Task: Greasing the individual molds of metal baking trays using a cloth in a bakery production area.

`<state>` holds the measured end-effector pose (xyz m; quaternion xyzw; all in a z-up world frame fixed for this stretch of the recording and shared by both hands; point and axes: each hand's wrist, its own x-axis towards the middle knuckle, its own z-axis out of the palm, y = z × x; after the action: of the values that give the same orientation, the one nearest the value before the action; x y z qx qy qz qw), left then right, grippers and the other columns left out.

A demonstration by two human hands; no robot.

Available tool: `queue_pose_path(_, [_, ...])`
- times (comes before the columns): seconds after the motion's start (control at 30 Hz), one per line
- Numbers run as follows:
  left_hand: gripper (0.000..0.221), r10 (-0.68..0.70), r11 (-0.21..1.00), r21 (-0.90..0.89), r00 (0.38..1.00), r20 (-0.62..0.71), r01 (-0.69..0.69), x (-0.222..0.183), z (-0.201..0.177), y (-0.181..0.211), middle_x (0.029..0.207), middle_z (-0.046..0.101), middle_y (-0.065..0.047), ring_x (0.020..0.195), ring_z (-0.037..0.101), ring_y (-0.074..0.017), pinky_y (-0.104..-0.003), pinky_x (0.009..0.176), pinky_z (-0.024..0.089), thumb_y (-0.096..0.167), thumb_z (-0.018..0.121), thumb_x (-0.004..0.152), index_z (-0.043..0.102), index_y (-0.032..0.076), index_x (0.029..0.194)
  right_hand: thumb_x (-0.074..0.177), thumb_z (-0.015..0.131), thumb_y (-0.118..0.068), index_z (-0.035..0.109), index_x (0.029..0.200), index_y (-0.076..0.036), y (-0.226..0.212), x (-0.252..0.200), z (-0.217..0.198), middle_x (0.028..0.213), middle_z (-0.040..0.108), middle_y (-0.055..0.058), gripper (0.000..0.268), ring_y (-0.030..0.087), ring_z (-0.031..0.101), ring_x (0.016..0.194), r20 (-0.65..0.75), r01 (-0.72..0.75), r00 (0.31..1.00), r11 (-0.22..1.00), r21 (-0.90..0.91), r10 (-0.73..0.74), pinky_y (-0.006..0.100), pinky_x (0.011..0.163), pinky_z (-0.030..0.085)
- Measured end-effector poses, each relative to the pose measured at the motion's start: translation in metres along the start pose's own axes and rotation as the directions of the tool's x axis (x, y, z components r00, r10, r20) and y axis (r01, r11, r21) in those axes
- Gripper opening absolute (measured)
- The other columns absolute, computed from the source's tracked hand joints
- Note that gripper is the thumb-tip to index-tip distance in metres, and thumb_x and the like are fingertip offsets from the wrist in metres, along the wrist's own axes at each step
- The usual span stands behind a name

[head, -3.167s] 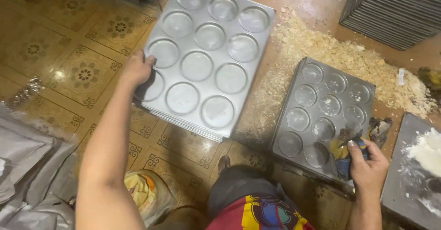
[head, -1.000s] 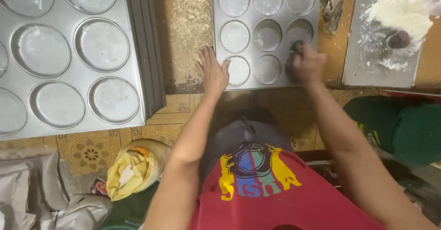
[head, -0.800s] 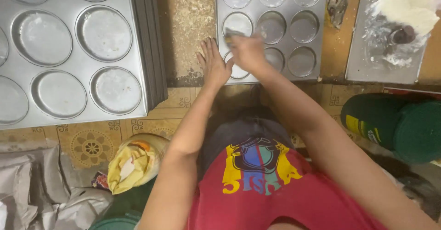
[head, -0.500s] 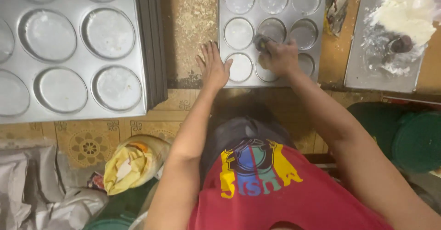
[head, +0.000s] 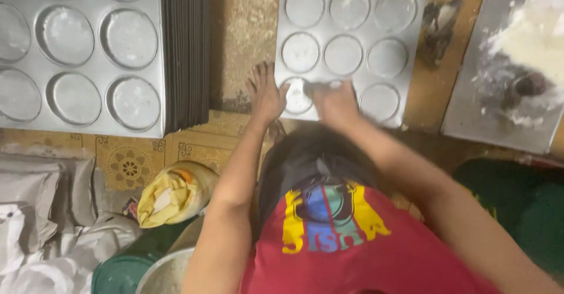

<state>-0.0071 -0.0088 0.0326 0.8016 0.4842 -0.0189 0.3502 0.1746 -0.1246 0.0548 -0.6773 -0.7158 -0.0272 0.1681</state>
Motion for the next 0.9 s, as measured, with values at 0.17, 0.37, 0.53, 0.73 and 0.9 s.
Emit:
queue_pose_path(0.17, [0.077,-0.001,0.999,0.038,0.999,0.051,-0.001,0.001,-0.011,0.011,0.170,0.008,-0.027,0.158,0.000,-0.0446,-0.069,0.125,0.003,0.047,0.046,0.109,0.013,0.004,0.164,0.091,0.061,-0.018,0.060,0.076,-0.017,0.015,0.010,0.014,0.057,0.057,0.004,0.015,0.027,0.056,0.051,-0.022,0.020,1.000,1.000,0.022,-0.020,0.045,0.075,0.031])
queue_pose_path(0.37, [0.078,0.015,1.000,-0.022,0.992,0.123,-0.012,0.008,-0.039,0.025,0.171,0.001,-0.024,0.158,-0.010,-0.0406,-0.063,0.126,-0.002,0.059,0.021,0.109,0.008,0.006,0.165,0.095,0.060,-0.020,0.060,0.082,-0.014,0.006,0.046,0.023,0.064,0.059,0.005,0.014,0.030,0.063,0.062,-0.157,0.029,0.988,0.995,0.100,-0.013,0.048,0.071,0.033])
queue_pose_path(0.53, [0.088,-0.093,0.995,-0.027,0.992,0.090,0.096,0.035,-0.054,0.042,0.169,-0.011,-0.023,0.155,-0.014,-0.0390,-0.056,0.126,-0.006,0.060,0.034,0.106,-0.005,0.006,0.163,0.093,0.060,-0.020,0.066,0.099,-0.012,0.013,-0.049,-0.019,0.089,0.077,0.005,0.012,0.032,0.069,0.070,0.182,-0.229,0.959,0.973,0.032,0.219,0.050,0.095,0.033])
queue_pose_path(0.73, [0.070,0.075,0.990,-0.106,0.989,-0.129,-0.089,0.057,-0.003,0.019,0.170,0.004,-0.029,0.158,-0.005,-0.0450,-0.064,0.126,-0.002,0.043,0.030,0.111,0.006,0.001,0.163,0.058,0.055,0.001,0.048,0.088,-0.009,-0.026,-0.034,0.062,0.067,0.036,-0.010,0.032,0.012,0.032,0.051,0.206,-0.179,0.954,0.967,-0.182,0.216,0.040,0.062,0.020])
queue_pose_path(0.9, [0.075,0.092,0.996,0.006,0.995,-0.028,-0.091,0.071,-0.008,0.004,0.169,0.001,-0.029,0.157,-0.005,-0.0452,-0.066,0.124,0.001,0.045,0.035,0.111,0.005,-0.001,0.162,0.077,0.059,-0.008,0.048,0.067,-0.018,-0.098,0.026,0.033,0.063,0.053,-0.001,0.018,0.023,0.053,0.057,-0.180,0.007,0.984,1.000,-0.013,-0.009,0.044,0.064,0.027])
